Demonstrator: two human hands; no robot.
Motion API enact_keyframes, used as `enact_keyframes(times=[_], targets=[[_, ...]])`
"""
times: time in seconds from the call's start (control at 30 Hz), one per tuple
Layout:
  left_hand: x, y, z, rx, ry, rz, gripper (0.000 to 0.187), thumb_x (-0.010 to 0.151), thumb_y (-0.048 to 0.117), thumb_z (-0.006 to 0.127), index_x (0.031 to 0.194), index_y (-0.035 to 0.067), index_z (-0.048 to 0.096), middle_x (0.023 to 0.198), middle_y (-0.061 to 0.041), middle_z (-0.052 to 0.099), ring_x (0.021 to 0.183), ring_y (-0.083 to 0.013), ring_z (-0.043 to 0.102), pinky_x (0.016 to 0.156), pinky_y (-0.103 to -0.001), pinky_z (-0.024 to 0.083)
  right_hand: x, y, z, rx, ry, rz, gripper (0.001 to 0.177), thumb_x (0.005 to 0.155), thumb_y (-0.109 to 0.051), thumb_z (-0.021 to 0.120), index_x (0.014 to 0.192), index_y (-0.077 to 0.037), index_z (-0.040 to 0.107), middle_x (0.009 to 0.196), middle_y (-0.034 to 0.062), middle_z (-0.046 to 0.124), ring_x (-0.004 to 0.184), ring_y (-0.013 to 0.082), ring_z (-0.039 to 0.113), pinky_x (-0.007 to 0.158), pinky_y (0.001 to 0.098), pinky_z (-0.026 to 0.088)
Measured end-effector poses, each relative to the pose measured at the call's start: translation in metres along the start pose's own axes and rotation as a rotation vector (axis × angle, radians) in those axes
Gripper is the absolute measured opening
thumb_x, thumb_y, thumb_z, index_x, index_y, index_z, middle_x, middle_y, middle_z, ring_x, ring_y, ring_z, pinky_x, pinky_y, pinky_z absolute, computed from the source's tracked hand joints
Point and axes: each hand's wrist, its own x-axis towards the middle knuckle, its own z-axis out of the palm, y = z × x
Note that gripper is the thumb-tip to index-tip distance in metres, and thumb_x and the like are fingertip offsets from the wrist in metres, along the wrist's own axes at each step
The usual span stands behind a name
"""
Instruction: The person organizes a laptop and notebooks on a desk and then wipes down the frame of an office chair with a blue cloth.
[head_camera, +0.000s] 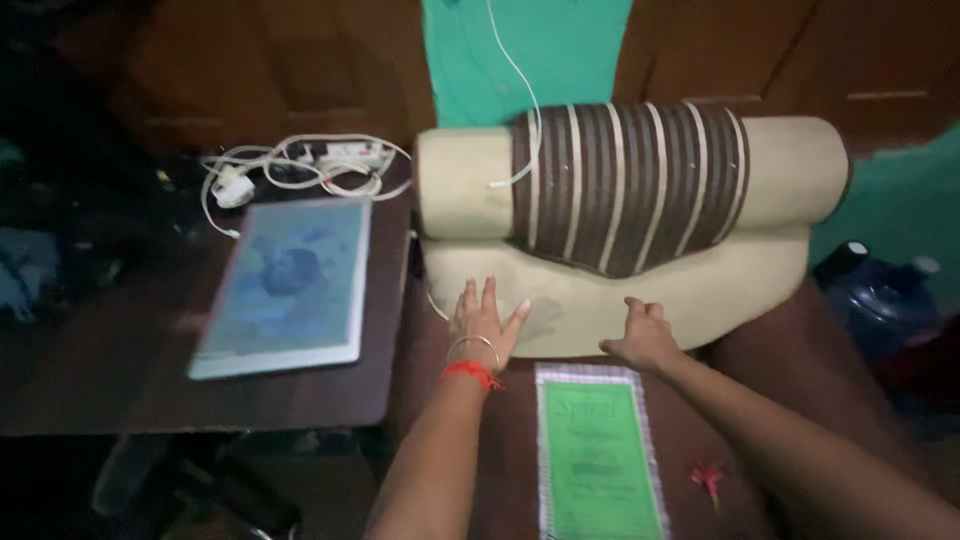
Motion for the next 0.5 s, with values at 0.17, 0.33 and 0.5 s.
enact_keyframes(times=[0.17,0.33,0.5], targets=[[-0.012,0.028,0.047,-0.101,-0.018,-0.113,0.094,0.09,0.07,0.054,0.159,0.011,0.03,0.163,-0.031,0.023,0.148,-0.0467,0.029,0.12,-0.051,0.031,0.026,0.061,0.035,0.059,0.048,-0.041,0.111,0.068,-0.043,0.084,0.154,0.0,0.03,0.144,0.0326,0.042,0.133,0.0464,0.049,0.114,0.0432,0.044],[-0.011,0.015,0.108,-0.185,-0.139,-0.247,0.1,0.089,0.071,0.055,0.162,0.012,0.021,0.162,-0.034,0.018,0.15,-0.0497,0.023,0.12,-0.055,0.03,0.043,0.104,0.077,0.089,-0.02,-0.009,0.111,0.07,-0.044,0.085,0.154,0.0,0.029,0.146,0.0343,0.038,0.134,0.0482,0.046,0.113,0.045,0.042],[-0.019,-0.011,0.185,-0.227,-0.192,-0.333,0.107,0.085,0.074,0.06,0.161,0.011,0.019,0.164,-0.033,0.014,0.15,-0.0488,0.021,0.12,-0.054,0.029,0.048,0.149,0.123,0.086,-0.095,0.109,0.11,0.071,-0.044,0.084,0.156,-0.002,0.029,0.147,0.0342,0.039,0.134,0.0483,0.049,0.112,0.0453,0.045]])
